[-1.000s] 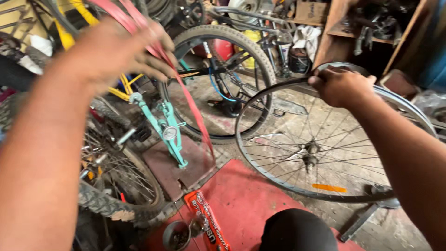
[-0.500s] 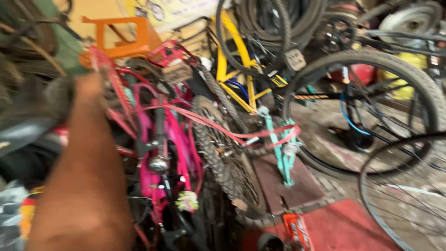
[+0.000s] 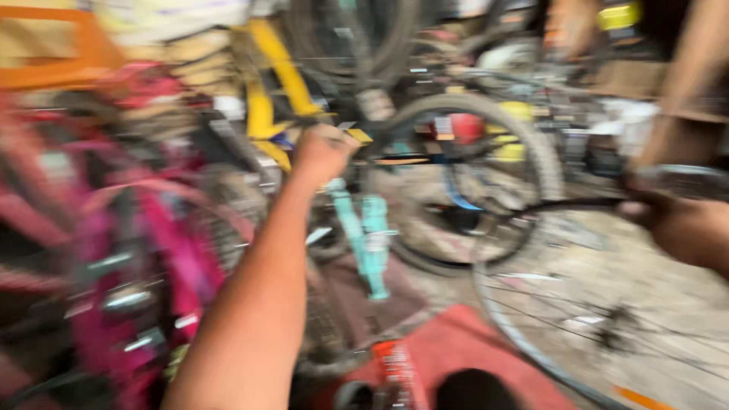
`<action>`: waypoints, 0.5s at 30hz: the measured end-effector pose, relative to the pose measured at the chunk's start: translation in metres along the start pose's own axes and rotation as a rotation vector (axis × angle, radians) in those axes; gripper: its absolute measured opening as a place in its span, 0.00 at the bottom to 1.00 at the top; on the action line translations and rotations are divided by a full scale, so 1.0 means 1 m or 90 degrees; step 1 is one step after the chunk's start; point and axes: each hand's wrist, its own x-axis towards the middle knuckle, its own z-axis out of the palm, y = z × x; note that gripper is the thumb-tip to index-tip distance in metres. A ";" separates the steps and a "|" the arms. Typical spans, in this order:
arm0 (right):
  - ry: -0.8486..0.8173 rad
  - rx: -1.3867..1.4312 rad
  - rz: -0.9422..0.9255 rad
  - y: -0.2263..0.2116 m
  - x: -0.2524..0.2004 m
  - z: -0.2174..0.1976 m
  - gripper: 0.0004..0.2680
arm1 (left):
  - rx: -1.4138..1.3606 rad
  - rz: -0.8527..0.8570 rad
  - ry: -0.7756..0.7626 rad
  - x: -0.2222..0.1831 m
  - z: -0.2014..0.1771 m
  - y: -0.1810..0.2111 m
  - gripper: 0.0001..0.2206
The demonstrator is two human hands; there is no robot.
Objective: The person prepares a bicycle wheel rim by applying a strip around the interior, then removes the axle from the hub and begins seating a tire onto the rim by hand.
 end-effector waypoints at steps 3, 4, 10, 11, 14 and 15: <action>0.004 0.008 0.001 0.001 -0.006 -0.002 0.22 | -0.188 0.049 -0.231 -0.028 0.125 0.098 0.13; 0.005 0.011 0.002 0.002 -0.008 -0.003 0.22 | -0.296 0.100 -0.303 -0.039 0.157 0.132 0.14; 0.199 0.187 -0.071 0.027 -0.059 -0.016 0.18 | -0.309 0.303 -0.322 -0.101 0.239 0.292 0.20; 0.249 0.264 -0.069 0.029 -0.068 -0.018 0.16 | -0.320 0.300 -0.366 -0.108 0.240 0.309 0.19; 0.226 0.439 -0.067 0.041 -0.087 -0.024 0.08 | -0.263 0.209 -0.408 -0.123 0.225 0.338 0.19; 0.233 0.434 -0.060 0.044 -0.090 -0.025 0.08 | -0.269 0.217 -0.410 -0.122 0.218 0.346 0.19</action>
